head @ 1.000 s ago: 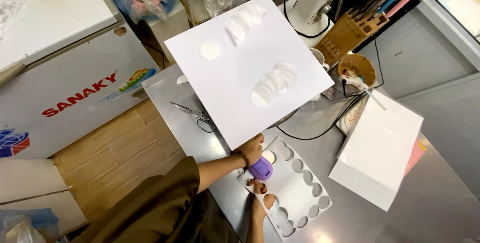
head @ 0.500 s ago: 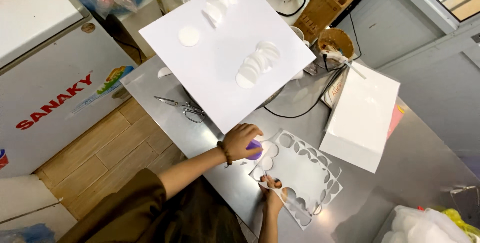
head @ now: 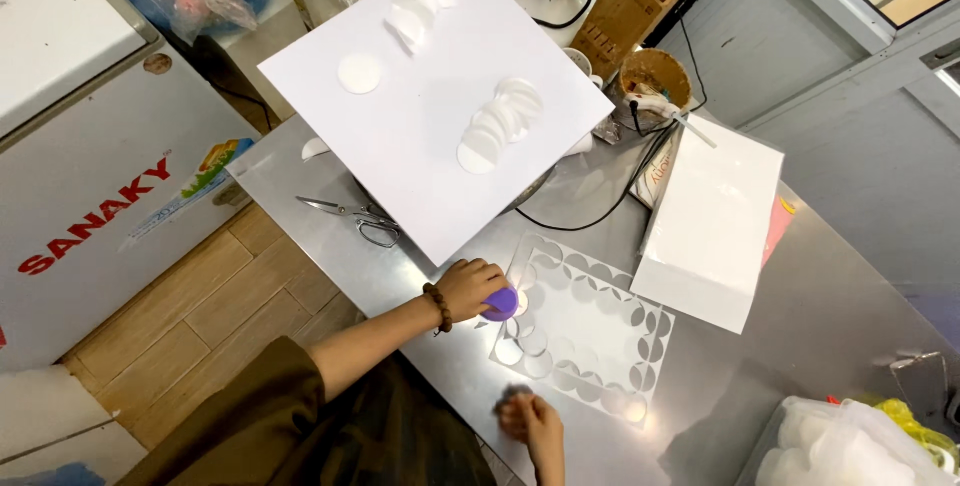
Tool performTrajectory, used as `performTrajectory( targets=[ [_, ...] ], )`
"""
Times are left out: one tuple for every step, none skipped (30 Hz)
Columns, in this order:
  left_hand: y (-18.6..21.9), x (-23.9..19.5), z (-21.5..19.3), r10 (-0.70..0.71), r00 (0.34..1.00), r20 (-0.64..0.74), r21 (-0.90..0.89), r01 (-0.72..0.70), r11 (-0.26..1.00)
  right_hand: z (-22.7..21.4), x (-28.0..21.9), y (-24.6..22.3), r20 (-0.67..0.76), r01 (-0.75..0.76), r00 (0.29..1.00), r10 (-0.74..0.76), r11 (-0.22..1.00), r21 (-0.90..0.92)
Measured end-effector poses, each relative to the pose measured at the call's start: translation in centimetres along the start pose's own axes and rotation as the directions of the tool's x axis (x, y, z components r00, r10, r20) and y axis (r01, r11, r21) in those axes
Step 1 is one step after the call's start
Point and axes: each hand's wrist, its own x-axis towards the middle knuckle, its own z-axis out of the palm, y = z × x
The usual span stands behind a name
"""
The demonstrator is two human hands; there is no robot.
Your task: The person uses a purple hand-held paper punch to cut circles from white paper sheets, then folds and shapes the cut circles into petal forms by hand. The person arranges the shaped petals in rows on a white board, building up a decorative flower design.
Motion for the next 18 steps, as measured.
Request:
performTrajectory(
  targets=[
    [0.0, -0.1, 0.0, 0.008, 1.0, -0.012, -0.046, -0.009, 0.999, -0.5, -0.2, 0.2, 0.009, 0.022, 1.0, -0.021, 0.98, -0.197],
    [-0.1, -0.3, 0.0, 0.02, 1.0, -0.019, -0.09, -0.021, 0.996, -0.8, -0.5, 0.5, 0.02, 0.043, 0.999, -0.038, 0.924, -0.38],
    [-0.2, -0.4, -0.3, 0.02, 1.0, -0.017, -0.086, -0.021, 0.996, 0.5, -2.3, -2.6, 0.023, 0.044, 0.999, -0.039, 0.925, -0.377],
    [-0.1, -0.4, -0.6, 0.034, 0.999, -0.036, -0.147, -0.039, 0.988, 1.6, -4.1, -5.6, -0.014, 0.192, 0.976, -0.216, 0.896, -0.399],
    [-0.1, -0.5, -0.8, 0.047, 0.997, -0.056, -0.207, -0.058, 0.977, 2.8, -6.0, -8.7, -0.046, 0.332, 0.921, -0.387, 0.841, -0.427],
    [0.2, -0.7, -0.8, 0.048, 0.997, -0.052, -0.211, -0.058, 0.976, 3.8, -5.9, -10.0, -0.048, 0.327, 0.923, -0.383, 0.843, -0.427],
    [0.5, -0.9, -0.7, 0.043, 0.997, -0.06, -0.251, -0.057, 0.966, 4.8, -5.9, -11.3, -0.031, 0.382, 0.89, -0.455, 0.782, -0.493],
    [0.6, -0.9, -0.9, 0.043, 0.997, -0.07, -0.284, -0.061, 0.957, 6.1, -5.6, -12.8, -0.01, 0.437, 0.849, -0.528, 0.712, -0.55],
    [0.4, -0.8, -1.2, 0.049, 0.996, -0.068, -0.281, -0.066, 0.958, 6.3, -4.6, -12.0, -0.015, 0.437, 0.848, -0.53, 0.714, -0.546],
    [0.4, -0.8, -1.3, 0.03, 0.998, -0.06, -0.296, -0.046, 0.954, 6.4, -3.5, -11.2, 0.023, 0.419, 0.868, -0.497, 0.707, -0.57],
    [0.3, -0.8, -1.4, 0.011, 0.999, -0.05, -0.311, -0.026, 0.95, 6.6, -2.4, -10.4, 0.059, 0.403, 0.885, -0.461, 0.697, -0.594],
    [0.0, -0.8, -1.7, 0.004, 0.999, -0.053, -0.311, -0.02, 0.95, 6.6, -1.6, -9.6, 0.067, 0.406, 0.885, -0.46, 0.694, -0.595],
    [-0.2, -0.8, -2.1, -0.036, 0.999, -0.012, -0.332, 0.03, 0.943, 6.6, -0.9, -8.7, 0.098, 0.465, 0.851, -0.516, 0.653, -0.598],
    [-0.5, -0.8, -2.3, -0.074, 0.997, 0.031, -0.351, 0.08, 0.933, 6.6, -0.1, -7.8, 0.128, 0.521, 0.813, -0.569, 0.609, -0.598],
    [-1.4, -0.8, -2.2, -0.081, 0.996, 0.03, -0.35, 0.086, 0.933, 6.5, 0.0, -7.4, 0.135, 0.524, 0.812, -0.567, 0.608, -0.597],
    [-2.4, -0.7, -2.3, -0.09, 0.992, 0.086, -0.402, 0.118, 0.908, 6.3, 0.2, -7.1, 0.107, 0.53, 0.803, -0.586, 0.621, -0.578],
    [-3.3, -0.7, -2.3, -0.096, 0.985, 0.141, -0.451, 0.151, 0.88, 6.1, 0.4, -6.9, 0.079, 0.537, 0.793, -0.603, 0.633, -0.558],
    [-4.2, -0.9, -2.6, -0.106, 0.985, 0.137, -0.45, 0.157, 0.879, 5.5, 0.6, -6.6, 0.09, 0.542, 0.792, -0.604, 0.629, -0.557]
  ],
)
